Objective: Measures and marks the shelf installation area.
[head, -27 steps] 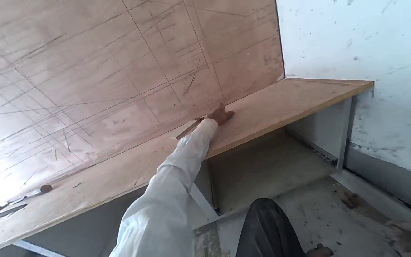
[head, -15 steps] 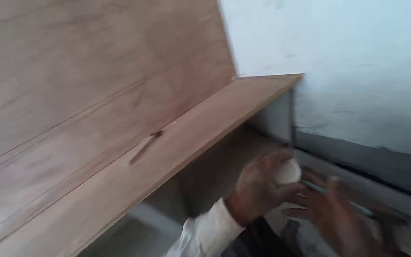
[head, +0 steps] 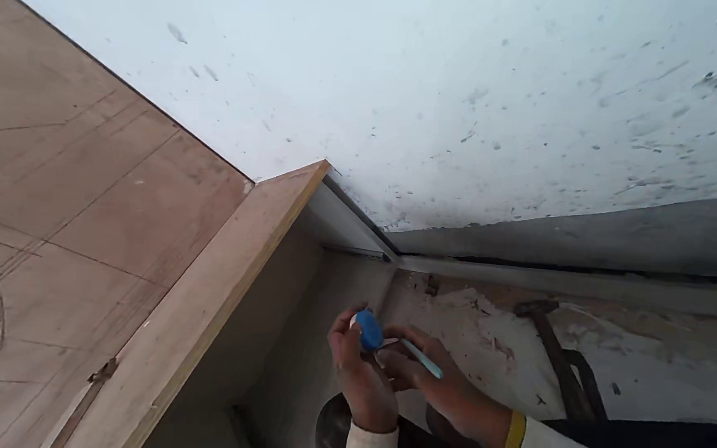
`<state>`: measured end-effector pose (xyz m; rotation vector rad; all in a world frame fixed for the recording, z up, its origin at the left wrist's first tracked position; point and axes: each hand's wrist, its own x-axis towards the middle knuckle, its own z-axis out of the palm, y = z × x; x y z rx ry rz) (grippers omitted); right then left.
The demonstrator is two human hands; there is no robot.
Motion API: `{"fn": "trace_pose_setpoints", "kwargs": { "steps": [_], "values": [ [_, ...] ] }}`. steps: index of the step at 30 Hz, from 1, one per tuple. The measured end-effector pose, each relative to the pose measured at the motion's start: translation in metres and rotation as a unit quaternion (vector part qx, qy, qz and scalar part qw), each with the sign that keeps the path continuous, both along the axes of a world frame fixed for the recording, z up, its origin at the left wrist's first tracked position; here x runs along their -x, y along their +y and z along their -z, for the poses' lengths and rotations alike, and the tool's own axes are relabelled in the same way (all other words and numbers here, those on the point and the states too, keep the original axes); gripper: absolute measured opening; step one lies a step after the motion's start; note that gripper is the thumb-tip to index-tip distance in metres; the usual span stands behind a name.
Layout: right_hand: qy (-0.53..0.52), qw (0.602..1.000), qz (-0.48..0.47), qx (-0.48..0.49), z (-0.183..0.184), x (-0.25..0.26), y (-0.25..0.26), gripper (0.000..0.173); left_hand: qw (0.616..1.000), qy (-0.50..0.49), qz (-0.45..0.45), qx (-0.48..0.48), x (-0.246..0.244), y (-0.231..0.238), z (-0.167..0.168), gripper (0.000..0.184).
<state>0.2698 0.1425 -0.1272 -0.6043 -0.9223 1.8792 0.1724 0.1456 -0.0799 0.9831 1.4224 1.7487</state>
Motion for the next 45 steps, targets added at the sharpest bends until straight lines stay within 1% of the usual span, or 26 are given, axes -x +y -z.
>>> {"fn": "trace_pose_setpoints", "kwargs": {
  "steps": [3, 6, 8, 10, 12, 13, 14, 15, 16, 17, 18, 20, 22, 25, 26, 27, 29, 30, 31, 32, 36, 37, 39, 40, 42, 45],
  "values": [
    [0.009, 0.998, 0.055, 0.001, 0.019, -0.005, 0.014, 0.032, 0.999, 0.038, 0.033, -0.011, -0.005, 0.000, 0.021, 0.036],
    [-0.006, 0.999, 0.034, 0.018, 0.020, -0.023, 0.032, 0.033, 0.996, 0.062, 0.056, -0.033, -0.005, 0.001, 0.031, 0.036],
    [-0.003, 0.998, -0.002, 0.055, 0.022, -0.025, 0.035, 0.037, 0.994, 0.102, 0.034, -0.008, -0.011, 0.004, 0.040, 0.033],
    [-0.009, 0.995, -0.006, 0.097, 0.027, -0.022, 0.034, 0.035, 0.983, 0.184, 0.003, 0.029, -0.015, 0.008, 0.049, 0.031],
    [-0.023, 0.993, 0.013, 0.111, 0.032, -0.021, 0.037, 0.038, 0.945, 0.323, -0.022, 0.039, -0.010, 0.010, 0.062, 0.033],
    [-0.027, 0.994, 0.021, 0.106, 0.034, -0.023, 0.039, 0.040, 0.909, 0.416, -0.023, 0.013, -0.004, 0.010, 0.069, 0.035],
    [-0.029, 0.995, 0.027, 0.096, 0.036, -0.024, 0.041, 0.040, 0.861, 0.507, -0.017, -0.027, 0.001, 0.009, 0.074, 0.040],
    [-0.031, 0.996, 0.033, 0.082, 0.038, -0.026, 0.041, 0.037, 0.816, 0.574, -0.007, -0.067, 0.006, 0.009, 0.077, 0.051],
    [-0.034, 0.997, 0.038, 0.065, 0.041, -0.026, 0.041, 0.032, 0.792, 0.605, 0.005, -0.086, 0.010, 0.010, 0.078, 0.068],
    [-0.039, 0.997, 0.038, 0.055, 0.043, -0.026, 0.041, 0.029, 0.792, 0.604, 0.021, -0.088, 0.014, 0.010, 0.078, 0.080],
    [-0.041, 0.998, 0.031, 0.046, 0.044, -0.025, 0.041, 0.026, 0.810, 0.580, 0.046, -0.068, 0.018, 0.010, 0.075, 0.087],
    [-0.020, 0.999, 0.004, 0.026, 0.043, -0.028, 0.043, 0.019, 0.866, 0.489, 0.104, -0.011, 0.027, 0.014, 0.067, 0.093],
    [-0.010, 0.999, -0.028, 0.014, 0.040, -0.035, 0.047, 0.018, 0.899, 0.409, 0.156, 0.014, 0.035, 0.019, 0.057, 0.096],
    [-0.041, 0.997, -0.059, -0.002, 0.035, -0.046, 0.053, 0.018, 0.903, 0.355, 0.237, 0.042, 0.043, 0.020, 0.046, 0.094],
    [-0.054, 0.996, -0.064, -0.003, 0.034, -0.050, 0.054, 0.017, 0.891, 0.355, 0.269, 0.086, 0.046, 0.018, 0.041, 0.088],
    [-0.074, 0.996, -0.058, -0.009, 0.033, -0.054, 0.056, 0.017, 0.866, 0.364, 0.301, 0.162, 0.049, 0.017, 0.034, 0.078],
    [-0.106, 0.994, -0.036, -0.013, 0.028, -0.067, 0.061, 0.016, 0.777, 0.393, 0.350, 0.344, 0.059, 0.020, 0.021, 0.053],
    [-0.115, 0.993, -0.023, -0.008, 0.023, -0.076, 0.065, 0.015, 0.739, 0.403, 0.358, 0.403, 0.069, 0.022, 0.019, 0.046],
    [-0.117, 0.993, -0.004, -0.001, 0.020, -0.086, 0.070, 0.014, 0.723, 0.408, 0.353, 0.432, 0.082, 0.022, 0.021, 0.042],
    [-0.111, 0.994, 0.016, 0.010, 0.021, -0.093, 0.074, 0.013, 0.726, 0.407, 0.340, 0.439, 0.095, 0.020, 0.023, 0.038],
    [-0.083, 0.995, 0.019, 0.057, 0.047, -0.097, 0.083, 0.011, 0.778, 0.401, 0.284, 0.392, 0.122, 0.005, 0.027, 0.026],
    [-0.094, 0.993, 0.021, 0.062, 0.054, -0.092, 0.085, 0.012, 0.790, 0.408, 0.253, 0.381, 0.122, 0.002, 0.025, 0.023],
    [-0.153, 0.987, 0.034, 0.046, 0.068, -0.085, 0.087, 0.018, 0.814, 0.443, 0.146, 0.345, 0.122, 0.001, 0.016, 0.021],
    [-0.194, 0.980, 0.041, 0.030, 0.075, -0.085, 0.088, 0.021, 0.813, 0.472, 0.084, 0.331, 0.120, 0.004, 0.006, 0.022],
    [-0.255, 0.965, 0.053, 0.007, 0.087, -0.085, 0.090, 0.024, 0.770, 0.554, -0.030, 0.316, 0.115, 0.016, -0.025, 0.028],
    [-0.272, 0.961, 0.045, 0.018, 0.094, -0.081, 0.092, 0.025, 0.671, 0.679, -0.180, 0.239, 0.097, 0.035, -0.066, 0.030]
  ]
}}
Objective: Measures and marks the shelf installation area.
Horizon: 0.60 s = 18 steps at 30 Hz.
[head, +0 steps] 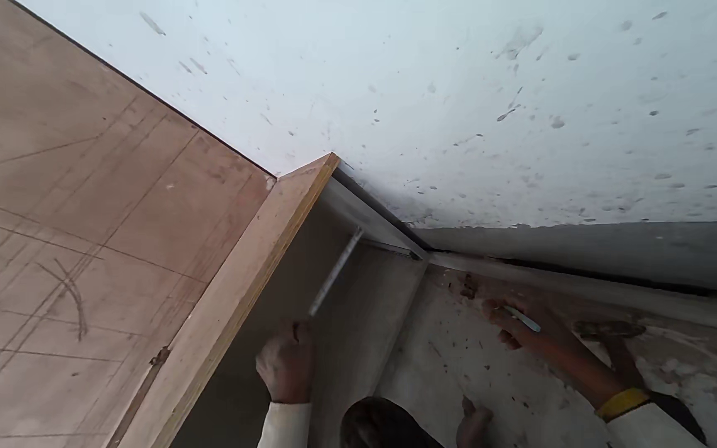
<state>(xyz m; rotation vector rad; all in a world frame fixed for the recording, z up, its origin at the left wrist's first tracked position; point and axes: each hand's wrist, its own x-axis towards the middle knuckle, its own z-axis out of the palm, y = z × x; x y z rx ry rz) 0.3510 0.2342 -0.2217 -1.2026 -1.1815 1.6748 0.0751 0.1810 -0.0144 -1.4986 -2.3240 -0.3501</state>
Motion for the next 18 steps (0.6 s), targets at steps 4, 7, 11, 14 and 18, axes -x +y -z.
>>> {"fn": "trace_pose_setpoints", "kwargs": {
  "steps": [4, 7, 11, 14, 18],
  "values": [
    [-0.016, 0.999, -0.024, -0.019, 0.008, 0.008, -0.003, 0.024, 0.988, 0.119, -0.054, -0.077, -0.029, 0.031, -0.020, 0.033],
    [-0.042, 0.997, -0.047, -0.038, 0.012, 0.010, -0.004, 0.024, 0.985, 0.126, -0.088, -0.075, -0.037, 0.044, -0.015, 0.033],
    [-0.059, 0.996, -0.057, -0.038, 0.012, 0.009, -0.002, 0.025, 0.980, 0.158, -0.046, -0.114, -0.035, 0.036, -0.002, 0.031],
    [-0.085, 0.993, -0.065, -0.046, 0.011, 0.008, -0.001, 0.026, 0.971, 0.200, -0.027, -0.129, -0.045, 0.039, 0.000, 0.029],
    [-0.129, 0.986, -0.087, -0.068, 0.011, 0.012, -0.002, 0.028, 0.976, 0.187, -0.085, -0.068, -0.065, 0.064, -0.015, 0.031]
  ]
}}
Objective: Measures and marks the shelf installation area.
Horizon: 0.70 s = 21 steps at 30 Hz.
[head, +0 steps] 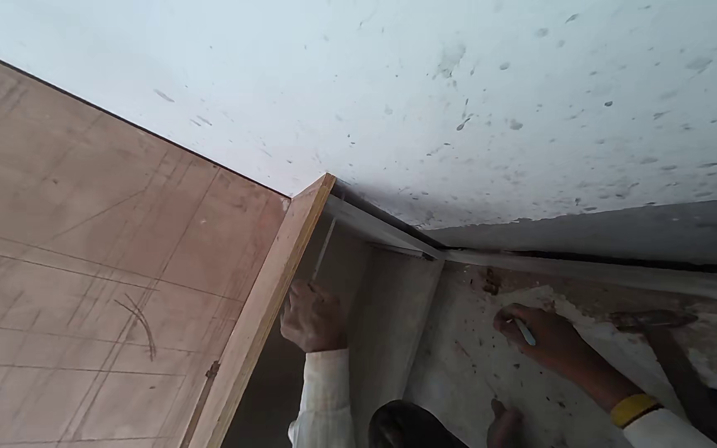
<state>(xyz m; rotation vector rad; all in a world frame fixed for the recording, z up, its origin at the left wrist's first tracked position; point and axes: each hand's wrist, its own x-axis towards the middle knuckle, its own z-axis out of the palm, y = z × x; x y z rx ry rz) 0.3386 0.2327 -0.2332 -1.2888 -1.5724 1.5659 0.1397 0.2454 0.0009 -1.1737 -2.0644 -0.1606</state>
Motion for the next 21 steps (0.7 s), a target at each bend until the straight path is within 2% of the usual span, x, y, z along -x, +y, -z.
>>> {"fn": "trace_pose_setpoints", "kwargs": {
  "steps": [9, 21],
  "values": [
    [-0.058, 0.998, -0.037, -0.009, 0.004, -0.001, 0.002, 0.030, 0.998, -0.031, -0.052, 0.028, -0.008, 0.017, -0.005, 0.035],
    [-0.077, 0.996, -0.040, -0.004, 0.008, 0.001, 0.005, 0.032, 0.999, 0.008, -0.047, 0.004, 0.002, 0.020, 0.001, 0.034]
  ]
}}
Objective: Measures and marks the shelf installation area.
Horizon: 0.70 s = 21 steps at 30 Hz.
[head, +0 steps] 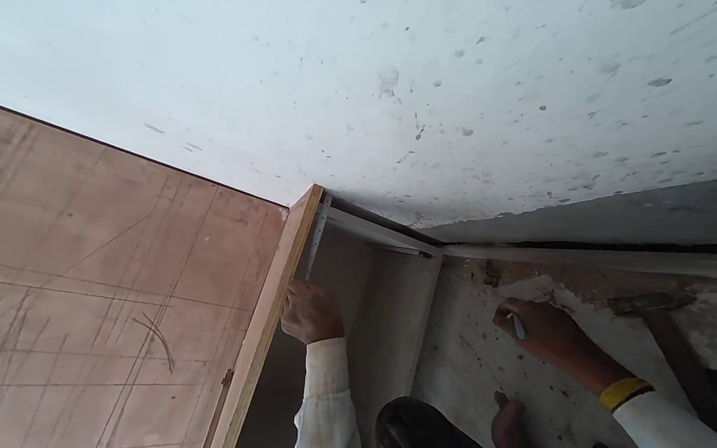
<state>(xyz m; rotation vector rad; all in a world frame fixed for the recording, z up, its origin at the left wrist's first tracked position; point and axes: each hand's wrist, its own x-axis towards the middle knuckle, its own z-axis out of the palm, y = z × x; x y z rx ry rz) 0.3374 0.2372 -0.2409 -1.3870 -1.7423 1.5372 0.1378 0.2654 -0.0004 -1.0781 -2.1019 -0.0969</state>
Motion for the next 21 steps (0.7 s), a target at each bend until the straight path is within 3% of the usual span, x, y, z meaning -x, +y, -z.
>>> {"fn": "trace_pose_setpoints", "kwargs": {
  "steps": [21],
  "values": [
    [-0.028, 1.000, 0.002, -0.014, 0.004, 0.003, -0.003, 0.033, 0.999, 0.010, 0.044, -0.006, -0.001, -0.011, 0.007, 0.032]
  ]
}}
